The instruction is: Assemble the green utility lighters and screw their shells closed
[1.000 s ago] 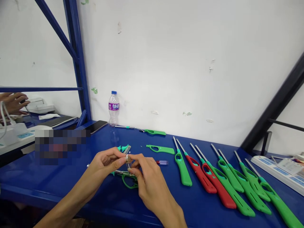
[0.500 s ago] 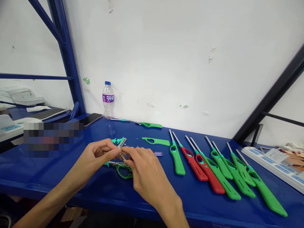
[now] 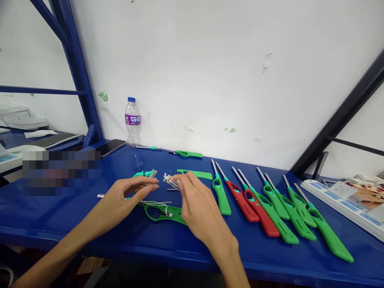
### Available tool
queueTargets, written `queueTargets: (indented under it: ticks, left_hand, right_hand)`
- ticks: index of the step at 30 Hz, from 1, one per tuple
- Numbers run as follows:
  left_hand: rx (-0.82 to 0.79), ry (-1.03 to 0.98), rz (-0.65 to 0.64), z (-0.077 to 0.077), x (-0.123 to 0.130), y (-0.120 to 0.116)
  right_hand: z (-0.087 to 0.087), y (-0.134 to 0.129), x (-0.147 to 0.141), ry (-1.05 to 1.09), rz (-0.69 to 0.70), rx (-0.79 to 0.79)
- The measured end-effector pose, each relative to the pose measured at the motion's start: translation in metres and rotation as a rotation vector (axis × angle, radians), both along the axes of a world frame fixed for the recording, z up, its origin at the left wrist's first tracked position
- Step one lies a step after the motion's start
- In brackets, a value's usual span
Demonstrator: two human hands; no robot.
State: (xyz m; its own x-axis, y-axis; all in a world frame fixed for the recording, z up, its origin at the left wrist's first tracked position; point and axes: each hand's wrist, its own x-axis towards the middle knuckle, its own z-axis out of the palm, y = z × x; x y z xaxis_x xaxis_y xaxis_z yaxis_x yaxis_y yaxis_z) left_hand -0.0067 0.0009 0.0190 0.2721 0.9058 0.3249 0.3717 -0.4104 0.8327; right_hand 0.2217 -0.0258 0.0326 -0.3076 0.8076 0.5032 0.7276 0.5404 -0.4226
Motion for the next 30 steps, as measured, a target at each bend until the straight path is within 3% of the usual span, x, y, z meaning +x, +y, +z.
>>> queueTargets:
  ticks: [4, 12, 16, 19, 24, 30]
  left_hand:
    - [0.101, 0.257, 0.019, -0.001, -0.017, 0.009]
    - [0.251, 0.444, 0.169, -0.002, -0.047, 0.025]
    - [0.255, 0.589, 0.164, -0.003, -0.057, 0.039]
    - [0.269, 0.685, 0.155, 0.005, -0.064, 0.060]
    - [0.234, 0.797, 0.061, 0.019, -0.052, 0.093]
    - [0.165, 0.875, -0.040, 0.013, -0.024, 0.119]
  right_hand:
    - [-0.005, 0.010, 0.021, -0.013, -0.121, -0.027]
    - [-0.019, 0.025, 0.046, -0.099, 0.017, -0.277]
    - [-0.018, 0.026, 0.046, -0.143, -0.012, -0.307]
    - [-0.016, 0.026, 0.045, -0.173, -0.060, -0.297]
    - [-0.004, 0.016, 0.032, -0.118, -0.069, -0.251]
    - [0.003, -0.006, 0.006, -0.164, 0.021, -0.287]
